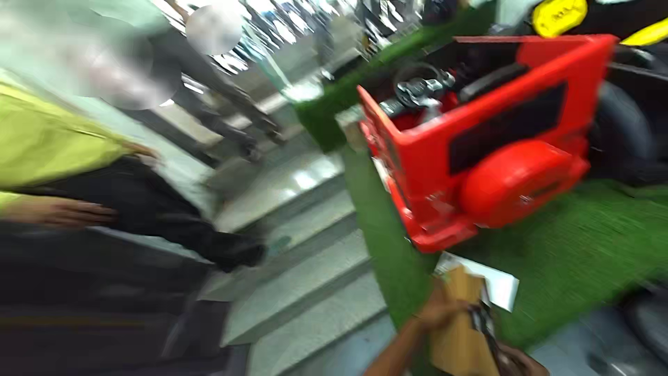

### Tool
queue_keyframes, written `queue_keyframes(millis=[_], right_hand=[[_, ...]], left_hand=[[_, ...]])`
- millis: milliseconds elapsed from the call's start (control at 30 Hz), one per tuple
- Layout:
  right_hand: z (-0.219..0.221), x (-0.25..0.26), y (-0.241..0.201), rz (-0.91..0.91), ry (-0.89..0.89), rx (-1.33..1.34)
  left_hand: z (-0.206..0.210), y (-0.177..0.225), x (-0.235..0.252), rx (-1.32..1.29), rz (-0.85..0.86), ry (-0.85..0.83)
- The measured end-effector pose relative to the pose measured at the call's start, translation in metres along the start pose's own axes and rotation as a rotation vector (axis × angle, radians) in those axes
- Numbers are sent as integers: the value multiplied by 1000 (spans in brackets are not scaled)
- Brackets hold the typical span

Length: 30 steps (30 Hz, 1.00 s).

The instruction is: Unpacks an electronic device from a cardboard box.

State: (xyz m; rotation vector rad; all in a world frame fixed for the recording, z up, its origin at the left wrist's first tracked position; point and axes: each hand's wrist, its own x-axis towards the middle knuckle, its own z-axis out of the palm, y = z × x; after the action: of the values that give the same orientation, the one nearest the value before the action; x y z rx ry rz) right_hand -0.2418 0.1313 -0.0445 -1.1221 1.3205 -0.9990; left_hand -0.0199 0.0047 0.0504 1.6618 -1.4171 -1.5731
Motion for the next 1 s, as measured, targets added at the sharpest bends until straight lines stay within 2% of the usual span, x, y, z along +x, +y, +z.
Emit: queue_keyframes(millis=[67, 100, 167, 267, 333, 400, 467, 500, 533, 567, 633, 667, 733, 767, 800, 833, 933, 1000], right_hand=[[-1, -6, 25, 25, 80, -13], [-1, -5, 26, 79, 86, -35], [-6, -3, 22, 182, 70, -80], [-8, -5, 14, 157, 63, -182], [-9, -6, 3, -12, 97, -410], [-5, -3, -10, -161, 59, -663], [6, 5, -26, -174, -91, -885], [13, 7, -30, -159, -165, -952], [18, 9, -31, -165, -199, -976], [20, 10, -29, -216, -176, -973], [18, 6, -24, -415, -116, -929], [15, 1, -21, -521, -135, -890], [9, -11, -15, -673, -295, -812], [7, -17, -13, -688, -385, -760], [4, -23, -11, -661, -445, -696], [2, -27, -12, -601, -464, -620], [-6, -28, -26, -314, -526, -452], [-4, -18, -39, -151, -542, -495]], left_hand=[[-44, -15, -9, -333, 0, -124], [-62, -20, -19, -354, -48, -102], [-79, -25, -35, -267, -119, 50], [-107, -49, -45, 83, -96, 317], [-109, -67, -57, 529, -64, 460], [-89, -76, -70, 969, 159, 587], [-68, -76, -69, 1176, 484, 570], [-59, -75, -66, 1236, 568, 501], [-52, -74, -62, 1289, 576, 413], [-48, -73, -57, 1324, 508, 311], [-46, -68, -43, 1345, 225, 59], [-46, -68, -33, 1352, 158, -6], [-41, -70, -15, 1315, 274, 60], [-39, -67, -6, 1261, 367, 107], [-36, -61, 5, 1196, 433, 141], [-33, -51, 15, 1128, 425, 149], [-34, -22, 41, 926, 122, 135], [-39, -13, 59, 911, 6, 104]])
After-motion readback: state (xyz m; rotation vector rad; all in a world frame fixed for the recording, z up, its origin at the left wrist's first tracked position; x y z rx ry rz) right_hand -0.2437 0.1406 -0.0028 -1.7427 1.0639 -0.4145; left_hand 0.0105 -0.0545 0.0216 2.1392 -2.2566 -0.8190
